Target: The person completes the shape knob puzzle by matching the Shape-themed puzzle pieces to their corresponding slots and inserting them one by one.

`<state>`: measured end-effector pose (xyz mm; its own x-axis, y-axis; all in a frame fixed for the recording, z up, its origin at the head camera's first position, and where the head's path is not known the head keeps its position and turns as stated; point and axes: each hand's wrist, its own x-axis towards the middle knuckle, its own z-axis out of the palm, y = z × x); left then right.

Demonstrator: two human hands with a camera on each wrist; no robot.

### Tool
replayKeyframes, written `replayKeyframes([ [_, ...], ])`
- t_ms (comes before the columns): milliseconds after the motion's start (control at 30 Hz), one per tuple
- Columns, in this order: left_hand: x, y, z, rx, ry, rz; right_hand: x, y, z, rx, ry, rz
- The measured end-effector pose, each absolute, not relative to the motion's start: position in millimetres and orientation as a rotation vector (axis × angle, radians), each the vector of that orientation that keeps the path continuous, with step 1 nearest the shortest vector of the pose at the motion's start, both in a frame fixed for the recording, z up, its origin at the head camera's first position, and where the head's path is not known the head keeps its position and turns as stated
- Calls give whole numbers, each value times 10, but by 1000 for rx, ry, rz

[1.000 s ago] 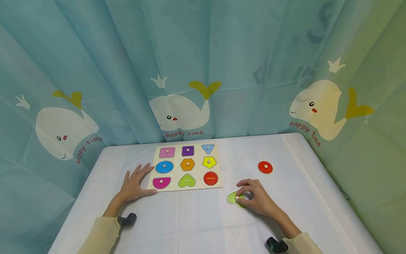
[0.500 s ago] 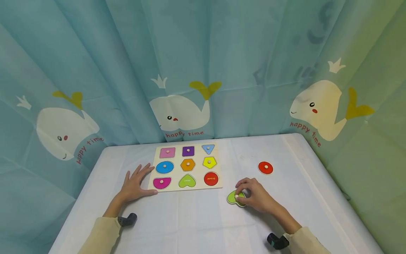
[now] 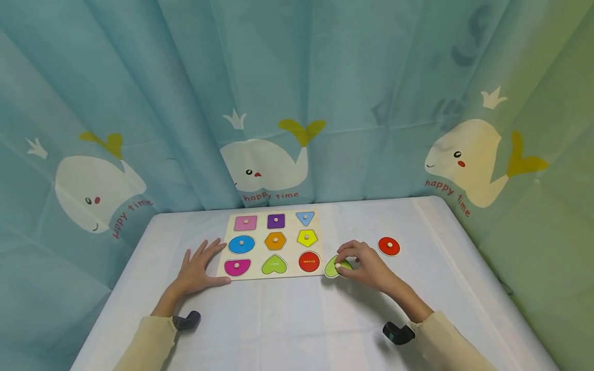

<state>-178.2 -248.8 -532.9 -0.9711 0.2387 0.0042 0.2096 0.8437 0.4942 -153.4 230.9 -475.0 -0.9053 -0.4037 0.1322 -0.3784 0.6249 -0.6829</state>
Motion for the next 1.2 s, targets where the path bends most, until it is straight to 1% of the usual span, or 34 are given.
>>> replayKeyframes([
  [433,-1788,-2491,-5328,360,2961,795,-1767,1865,-4666,-770,2825,-1237],
  [700,-1788,-2489,-5328,369,2956,800,-1921,1517,-4654,-760,2781,-1282],
  [1200,-1757,-2475,-5270,383,2971,782,-2039,1046,-4854,-815,2738,-1355],
])
